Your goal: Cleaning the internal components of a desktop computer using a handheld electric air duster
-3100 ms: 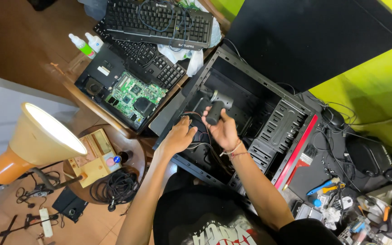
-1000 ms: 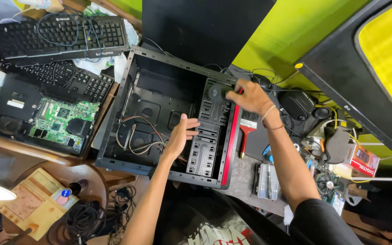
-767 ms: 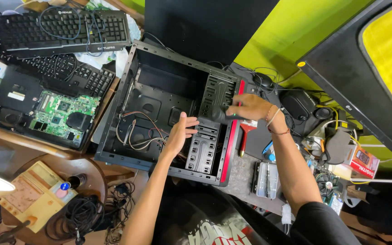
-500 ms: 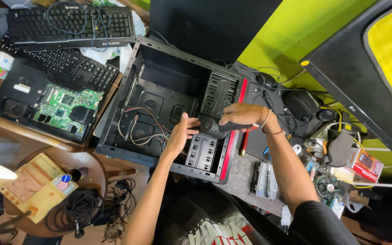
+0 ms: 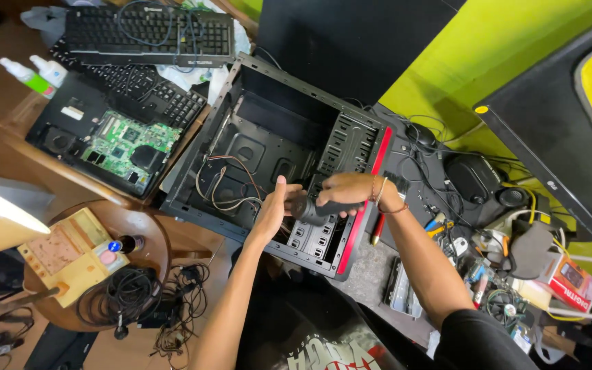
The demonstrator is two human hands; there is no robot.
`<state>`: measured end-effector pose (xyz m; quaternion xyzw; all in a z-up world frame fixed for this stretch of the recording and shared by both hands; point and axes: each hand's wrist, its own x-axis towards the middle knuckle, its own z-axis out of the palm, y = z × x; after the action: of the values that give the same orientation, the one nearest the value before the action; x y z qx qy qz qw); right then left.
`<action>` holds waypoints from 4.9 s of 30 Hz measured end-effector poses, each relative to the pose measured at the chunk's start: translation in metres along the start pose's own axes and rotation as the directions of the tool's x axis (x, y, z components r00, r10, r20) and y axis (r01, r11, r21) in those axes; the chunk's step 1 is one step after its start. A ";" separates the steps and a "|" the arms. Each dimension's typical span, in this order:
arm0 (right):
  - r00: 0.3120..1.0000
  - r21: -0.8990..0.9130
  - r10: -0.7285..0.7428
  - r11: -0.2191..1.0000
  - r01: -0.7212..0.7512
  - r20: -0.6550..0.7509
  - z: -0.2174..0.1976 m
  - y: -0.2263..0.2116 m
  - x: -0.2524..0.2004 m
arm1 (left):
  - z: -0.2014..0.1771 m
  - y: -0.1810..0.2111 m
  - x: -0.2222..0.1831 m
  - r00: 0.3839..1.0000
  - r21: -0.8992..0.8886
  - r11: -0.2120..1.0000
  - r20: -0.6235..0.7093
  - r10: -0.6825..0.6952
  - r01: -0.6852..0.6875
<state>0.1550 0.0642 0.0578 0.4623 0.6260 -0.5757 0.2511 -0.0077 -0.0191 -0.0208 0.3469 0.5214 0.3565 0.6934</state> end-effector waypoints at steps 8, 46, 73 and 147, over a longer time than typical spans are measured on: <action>0.992 0.146 -0.052 0.989 0.035 0.115 0.023 -0.006 0.010 | -0.005 0.010 -0.021 0.996 0.014 1.000 -0.083 0.014 -0.012; 0.940 0.738 -0.087 0.597 0.315 -0.331 0.095 -0.069 0.135 | -0.109 0.021 -0.002 0.907 0.504 0.863 -0.346 0.239 -0.036; 0.654 0.472 0.135 0.800 0.371 -0.744 -0.008 -0.024 0.249 | -0.134 0.018 0.019 0.982 0.510 0.859 -0.183 0.048 0.053; 0.698 0.490 -0.136 0.618 0.615 -0.703 0.022 0.056 0.020 | 0.005 0.030 0.049 0.986 0.389 0.913 -0.058 0.158 -0.124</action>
<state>0.1901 0.0444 0.0088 0.5269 0.4933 -0.6284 -0.2902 0.0028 0.0377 -0.0181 0.4966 0.5846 0.3116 0.5609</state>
